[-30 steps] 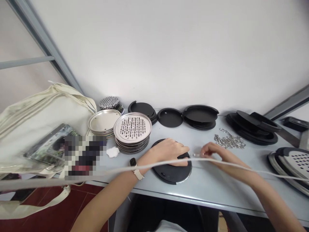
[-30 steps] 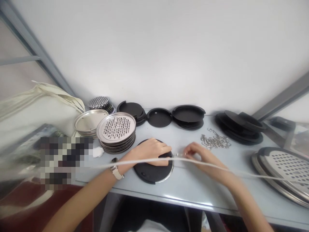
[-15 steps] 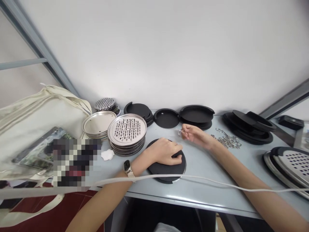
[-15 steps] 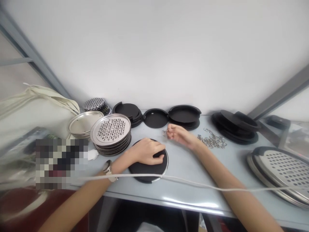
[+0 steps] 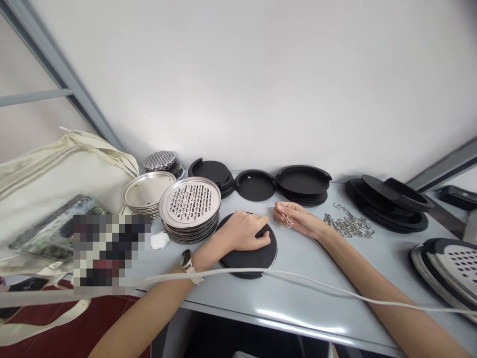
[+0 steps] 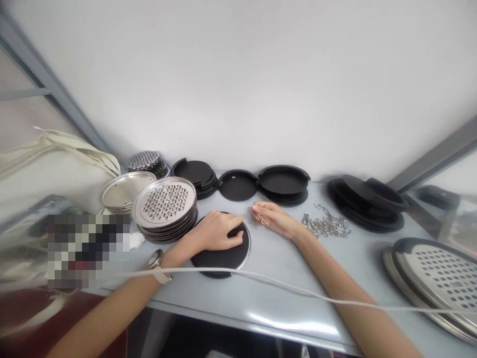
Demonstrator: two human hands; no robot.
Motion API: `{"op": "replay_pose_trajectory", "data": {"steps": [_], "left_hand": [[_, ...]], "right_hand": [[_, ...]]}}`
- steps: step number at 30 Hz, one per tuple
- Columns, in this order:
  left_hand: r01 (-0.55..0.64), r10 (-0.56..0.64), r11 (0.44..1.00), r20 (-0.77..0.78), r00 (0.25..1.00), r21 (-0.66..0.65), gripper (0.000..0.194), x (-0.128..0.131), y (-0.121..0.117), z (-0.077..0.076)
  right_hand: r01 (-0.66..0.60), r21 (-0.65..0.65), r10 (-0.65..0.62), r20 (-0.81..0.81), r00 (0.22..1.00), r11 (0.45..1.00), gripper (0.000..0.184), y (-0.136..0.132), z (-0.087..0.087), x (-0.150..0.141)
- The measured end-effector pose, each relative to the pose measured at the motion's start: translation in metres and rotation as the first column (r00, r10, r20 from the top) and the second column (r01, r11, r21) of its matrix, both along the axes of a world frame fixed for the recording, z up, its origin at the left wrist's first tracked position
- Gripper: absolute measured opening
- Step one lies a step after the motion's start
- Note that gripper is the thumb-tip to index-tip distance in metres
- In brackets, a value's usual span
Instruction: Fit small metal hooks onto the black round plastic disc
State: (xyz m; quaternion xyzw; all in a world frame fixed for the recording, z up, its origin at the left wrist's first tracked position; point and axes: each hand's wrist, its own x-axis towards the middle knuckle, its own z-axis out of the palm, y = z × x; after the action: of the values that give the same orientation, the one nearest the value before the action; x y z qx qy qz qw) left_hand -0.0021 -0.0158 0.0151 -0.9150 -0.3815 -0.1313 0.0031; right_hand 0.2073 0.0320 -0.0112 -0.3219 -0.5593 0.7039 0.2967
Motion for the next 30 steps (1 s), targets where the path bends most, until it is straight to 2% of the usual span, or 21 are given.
{"op": "replay_pose_trajectory", "data": {"steps": [9,13,16,20,30], "left_hand": [[0.005,-0.005,1.0,-0.024,1.0,0.007,0.015,0.0,0.0,-0.001],[0.002,-0.002,1.0,-0.025,1.0,0.004,0.014,0.001,0.0,-0.001],[0.012,-0.012,1.0,-0.016,1.0,0.004,0.013,0.0,0.0,-0.001],[0.012,-0.012,1.0,-0.003,1.0,0.002,0.014,0.0,0.0,-0.001],[-0.037,0.037,0.999,0.014,0.999,-0.008,0.017,0.001,0.0,-0.004]], "right_hand": [[-0.111,0.128,0.082,0.213,0.974,0.986,0.039,-0.006,0.004,-0.008],[-0.045,0.247,-0.023,0.264,0.964,0.968,0.037,-0.013,-0.001,-0.018],[0.061,0.398,-0.176,0.26,0.949,0.915,0.033,-0.019,-0.006,-0.025],[0.001,0.498,-0.189,0.326,0.926,0.867,0.028,-0.026,-0.006,-0.029],[-0.124,0.565,-0.192,0.466,0.864,0.815,0.03,-0.027,0.004,-0.028]]}}
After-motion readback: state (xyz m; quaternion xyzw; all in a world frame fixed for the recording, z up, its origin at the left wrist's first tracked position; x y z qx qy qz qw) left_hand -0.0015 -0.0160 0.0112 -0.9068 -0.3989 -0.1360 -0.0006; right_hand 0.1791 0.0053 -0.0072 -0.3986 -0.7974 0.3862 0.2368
